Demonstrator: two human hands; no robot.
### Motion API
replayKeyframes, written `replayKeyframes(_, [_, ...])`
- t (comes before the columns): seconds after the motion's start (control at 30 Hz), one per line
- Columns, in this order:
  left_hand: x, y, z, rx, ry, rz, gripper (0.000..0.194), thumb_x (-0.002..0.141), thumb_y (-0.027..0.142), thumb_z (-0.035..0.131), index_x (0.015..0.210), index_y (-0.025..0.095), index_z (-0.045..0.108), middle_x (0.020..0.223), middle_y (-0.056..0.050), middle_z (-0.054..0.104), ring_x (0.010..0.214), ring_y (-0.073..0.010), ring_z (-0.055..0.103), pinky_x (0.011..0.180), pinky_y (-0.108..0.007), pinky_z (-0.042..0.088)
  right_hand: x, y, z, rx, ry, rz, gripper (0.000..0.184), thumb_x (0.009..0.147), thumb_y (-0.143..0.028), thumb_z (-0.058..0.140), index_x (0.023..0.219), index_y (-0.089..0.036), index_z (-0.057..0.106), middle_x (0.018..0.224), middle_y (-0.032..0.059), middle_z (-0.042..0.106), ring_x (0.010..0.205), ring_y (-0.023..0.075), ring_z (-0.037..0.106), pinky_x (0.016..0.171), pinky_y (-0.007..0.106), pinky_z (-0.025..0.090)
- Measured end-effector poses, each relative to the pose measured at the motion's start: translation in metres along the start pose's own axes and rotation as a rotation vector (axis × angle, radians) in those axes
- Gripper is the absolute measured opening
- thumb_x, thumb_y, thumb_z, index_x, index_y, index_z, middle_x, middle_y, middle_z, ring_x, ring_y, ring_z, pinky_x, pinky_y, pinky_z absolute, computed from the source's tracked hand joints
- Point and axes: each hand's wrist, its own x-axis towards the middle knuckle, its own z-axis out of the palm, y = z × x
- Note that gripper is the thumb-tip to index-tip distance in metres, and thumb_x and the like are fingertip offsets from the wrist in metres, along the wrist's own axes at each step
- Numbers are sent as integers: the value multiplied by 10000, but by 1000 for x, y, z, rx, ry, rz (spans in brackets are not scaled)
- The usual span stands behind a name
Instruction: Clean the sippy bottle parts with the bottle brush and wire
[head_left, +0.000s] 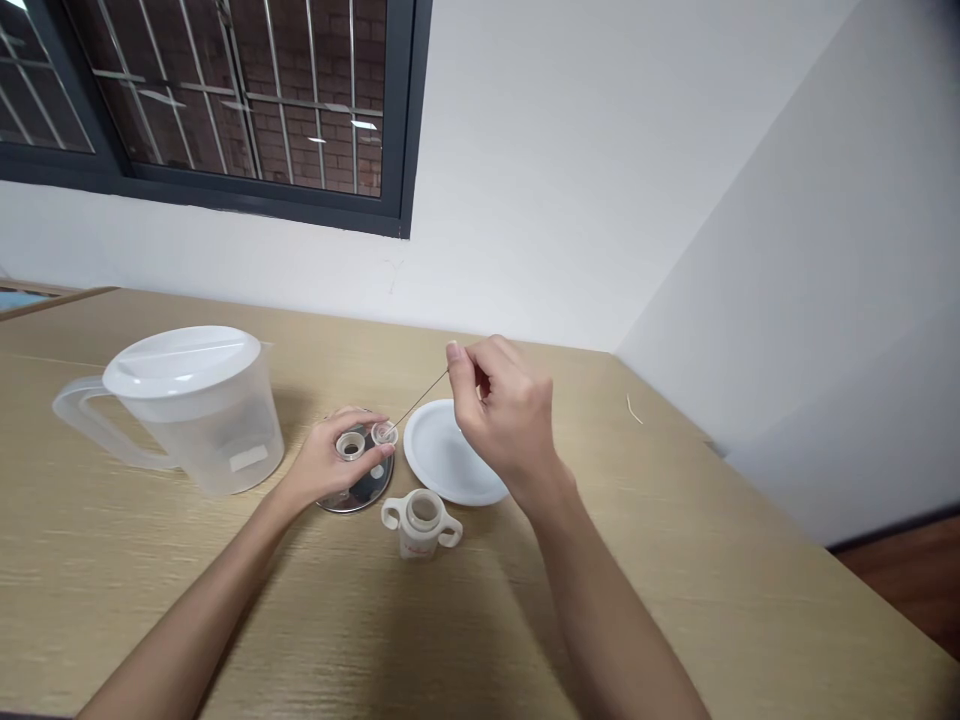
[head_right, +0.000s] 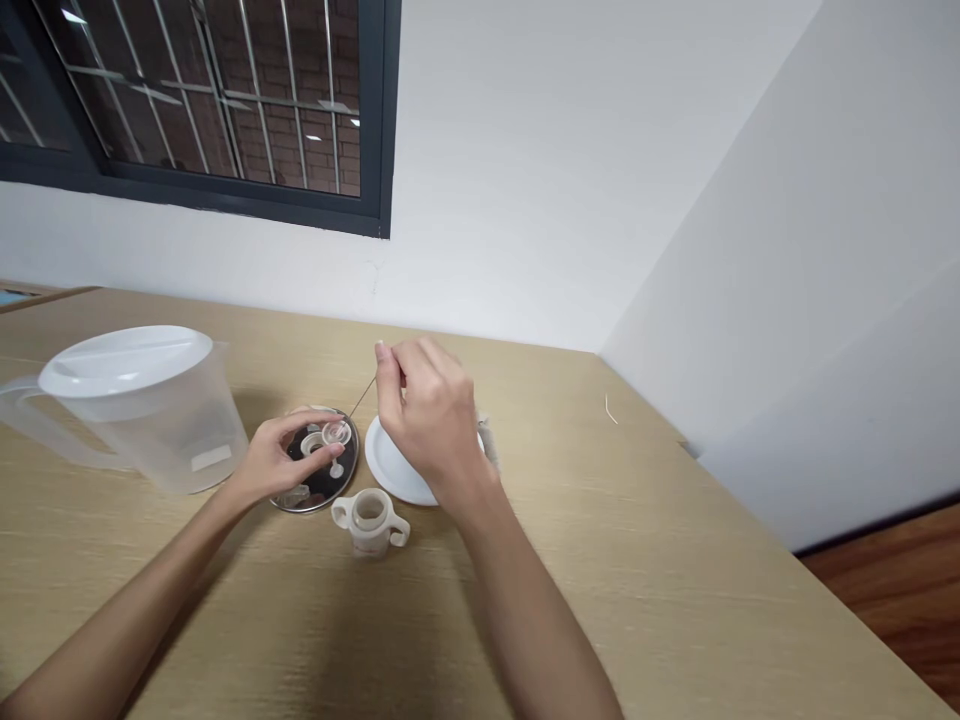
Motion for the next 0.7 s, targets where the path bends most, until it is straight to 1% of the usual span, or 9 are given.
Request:
replayKeyframes(0.17, [0, 2, -1, 10, -10, -2, 335, 783, 352, 732, 1091, 224, 703, 1081, -83, 726, 1005, -231, 667, 918, -359, 509, 0, 0, 1, 5, 17, 5, 302, 989, -240, 476, 693, -192, 512, 646, -8, 502, 574, 103, 427, 556, 269, 322])
replayKeyframes(0.37, [0, 5, -3, 14, -16, 13, 350, 780, 354, 734, 1106, 235, 697, 1102, -80, 726, 1022, -239, 661, 930, -371, 503, 0, 2, 1, -11, 39, 47, 320, 991, -244, 465, 675, -200, 495, 629, -11, 476, 584, 114, 423, 563, 276, 316])
replayKeyframes(0.7, [0, 2, -2, 12, -13, 19, 358, 780, 343, 735, 1120, 242, 692, 1107, -74, 725, 1025, -235, 659, 942, -370, 496, 0, 2, 2, -15, 45, 36, 310, 991, -242, 471, 686, -196, 498, 635, -10, 481, 579, 107, 423, 552, 272, 313])
